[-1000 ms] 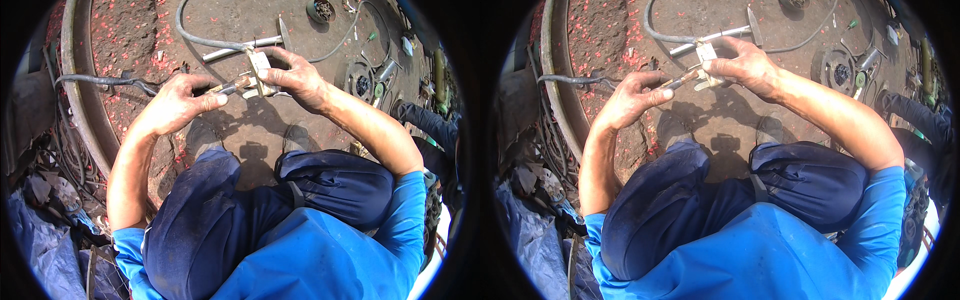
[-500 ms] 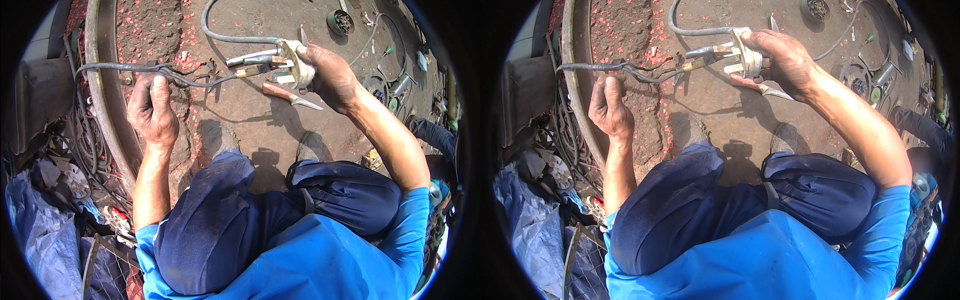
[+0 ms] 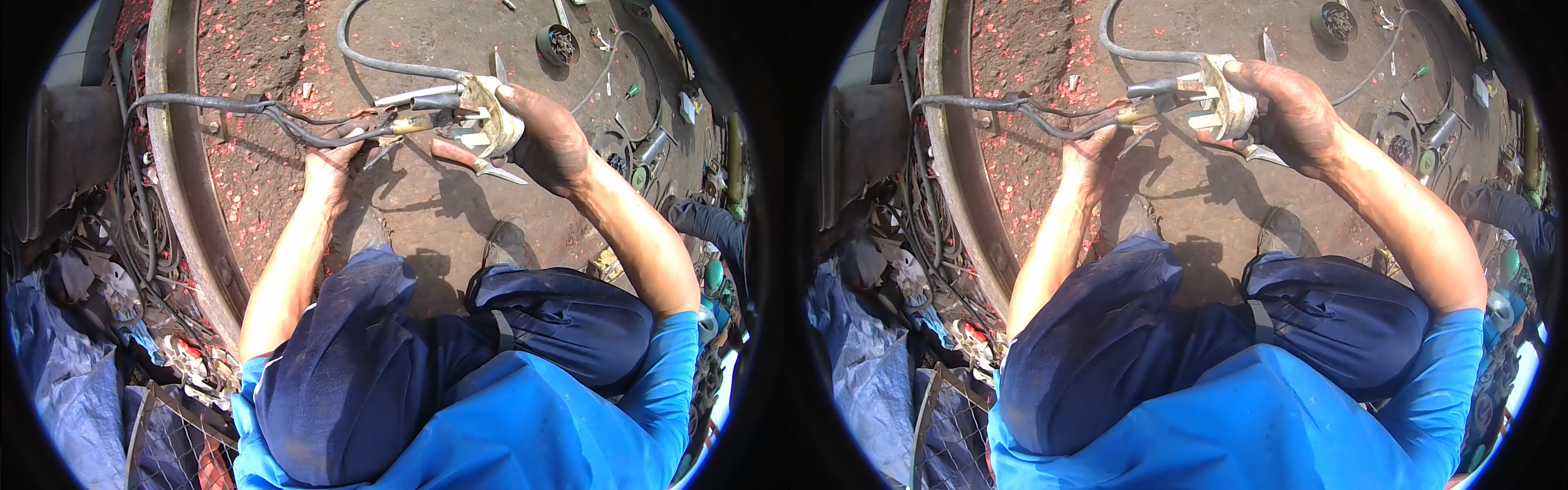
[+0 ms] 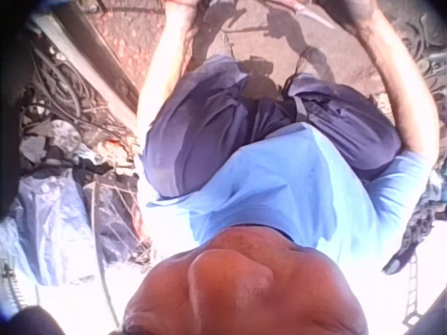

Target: The person is repairing electrical components in a workshop. They use a screwdriver to adjust connections on a motor, strip and twist wires, and handle a power plug.

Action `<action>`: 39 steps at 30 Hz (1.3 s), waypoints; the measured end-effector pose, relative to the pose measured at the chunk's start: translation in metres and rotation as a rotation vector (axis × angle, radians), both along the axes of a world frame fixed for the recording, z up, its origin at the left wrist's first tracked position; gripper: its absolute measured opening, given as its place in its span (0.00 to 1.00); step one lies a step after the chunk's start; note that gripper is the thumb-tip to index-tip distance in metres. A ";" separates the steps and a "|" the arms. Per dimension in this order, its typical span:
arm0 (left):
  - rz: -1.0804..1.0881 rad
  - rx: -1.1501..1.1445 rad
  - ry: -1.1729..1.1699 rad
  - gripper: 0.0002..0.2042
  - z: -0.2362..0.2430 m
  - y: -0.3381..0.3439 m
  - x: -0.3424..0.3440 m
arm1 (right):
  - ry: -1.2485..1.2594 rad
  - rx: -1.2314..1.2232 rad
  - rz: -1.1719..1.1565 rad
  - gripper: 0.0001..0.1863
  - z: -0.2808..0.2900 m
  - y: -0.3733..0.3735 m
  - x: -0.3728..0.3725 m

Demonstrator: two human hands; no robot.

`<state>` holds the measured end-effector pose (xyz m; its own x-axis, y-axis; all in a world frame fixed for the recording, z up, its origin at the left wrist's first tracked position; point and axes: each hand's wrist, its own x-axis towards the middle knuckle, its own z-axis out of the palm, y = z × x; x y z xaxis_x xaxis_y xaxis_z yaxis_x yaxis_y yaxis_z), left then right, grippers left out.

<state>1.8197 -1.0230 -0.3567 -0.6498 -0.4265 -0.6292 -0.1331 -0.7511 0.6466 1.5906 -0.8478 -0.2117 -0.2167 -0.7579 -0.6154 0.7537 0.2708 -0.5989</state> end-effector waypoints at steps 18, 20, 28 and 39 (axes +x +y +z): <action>0.194 0.417 0.569 0.29 0.076 0.033 -0.003 | -0.229 -0.045 0.048 0.24 -0.008 0.007 -0.011; 0.212 0.407 0.547 0.34 0.078 0.032 -0.004 | -0.177 0.005 0.052 0.23 -0.008 0.007 -0.009; 0.106 -0.078 0.233 0.33 0.089 0.049 -0.011 | -0.092 0.077 0.064 0.23 -0.009 0.008 -0.006; 0.170 -0.201 0.242 0.30 0.081 0.039 -0.032 | 0.016 0.100 0.035 0.22 0.000 0.010 0.003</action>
